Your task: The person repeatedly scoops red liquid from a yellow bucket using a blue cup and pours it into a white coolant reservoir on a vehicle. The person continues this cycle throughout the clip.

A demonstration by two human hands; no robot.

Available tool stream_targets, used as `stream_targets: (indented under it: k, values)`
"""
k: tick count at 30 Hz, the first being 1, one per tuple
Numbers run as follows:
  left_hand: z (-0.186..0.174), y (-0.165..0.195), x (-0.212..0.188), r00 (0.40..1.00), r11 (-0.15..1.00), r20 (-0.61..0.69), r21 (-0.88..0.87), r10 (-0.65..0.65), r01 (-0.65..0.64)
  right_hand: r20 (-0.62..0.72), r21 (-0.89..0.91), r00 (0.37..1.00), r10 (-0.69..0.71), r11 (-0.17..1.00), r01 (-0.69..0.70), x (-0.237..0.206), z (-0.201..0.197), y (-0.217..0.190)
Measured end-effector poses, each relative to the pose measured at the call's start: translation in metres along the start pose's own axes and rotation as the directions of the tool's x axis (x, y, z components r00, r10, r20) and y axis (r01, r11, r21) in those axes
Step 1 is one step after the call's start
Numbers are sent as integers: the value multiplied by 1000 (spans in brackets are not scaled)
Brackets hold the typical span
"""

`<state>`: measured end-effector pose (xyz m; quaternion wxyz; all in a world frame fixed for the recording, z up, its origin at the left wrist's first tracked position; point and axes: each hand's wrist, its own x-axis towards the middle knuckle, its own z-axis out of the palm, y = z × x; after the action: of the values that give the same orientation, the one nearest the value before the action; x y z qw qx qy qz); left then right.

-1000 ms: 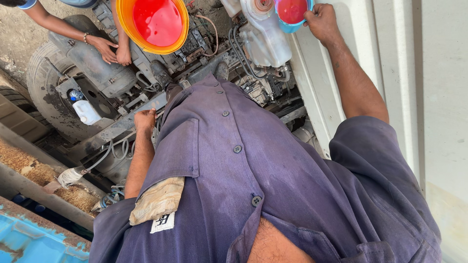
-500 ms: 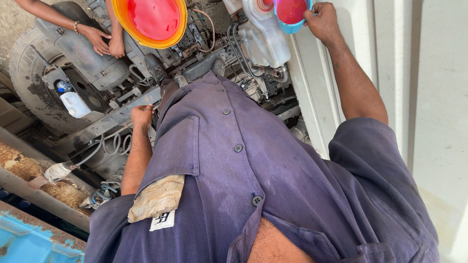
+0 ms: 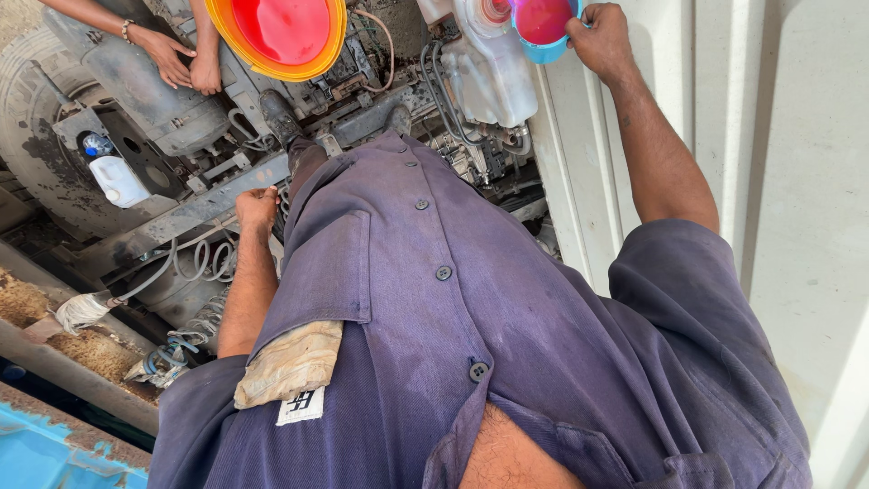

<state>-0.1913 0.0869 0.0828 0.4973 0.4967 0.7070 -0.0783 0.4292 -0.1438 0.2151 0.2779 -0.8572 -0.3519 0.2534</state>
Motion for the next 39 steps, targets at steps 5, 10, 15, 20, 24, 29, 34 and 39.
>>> stream_targets:
  k: [5, 10, 15, 20, 24, 29, 34, 39]
  values:
    - [2, 3, -2, 1000, 1000, -8, 16, 4, -4, -5, -11, 1000, -16, 1000, 16, 2, -3, -2]
    - [4, 0, -1, 999, 998, -17, 19, 52, -52, -6, -17, 1000, -1, 1000, 1, 3, -5, -5]
    - [5, 0, -1, 1000, 1000, -14, 4, 26, -26, -2, -30, 1000, -9, 1000, 9, 3, -6, -7]
    - [4, 2, -1, 999, 999, -21, 33, 38, -37, 7, -47, 1000, -29, 998, 29, 4, -7, -8]
    - [4, 1, -2, 998, 998, -17, 35, 57, -56, 8, -45, 998, -58, 997, 58, 5, -7, -8]
    - [4, 4, -3, 1000, 999, -3, 35, 17, -17, 17, -72, 995, -95, 993, 96, 8, -8, -10]
    - [3, 5, -4, 1000, 1000, 0, 14, 16, -16, 28, -104, 996, -82, 991, 84, 10, -9, -12]
    - [3, 4, -5, 999, 998, -16, 53, 28, -27, 23, -131, 996, -90, 987, 92, 13, -10, -13]
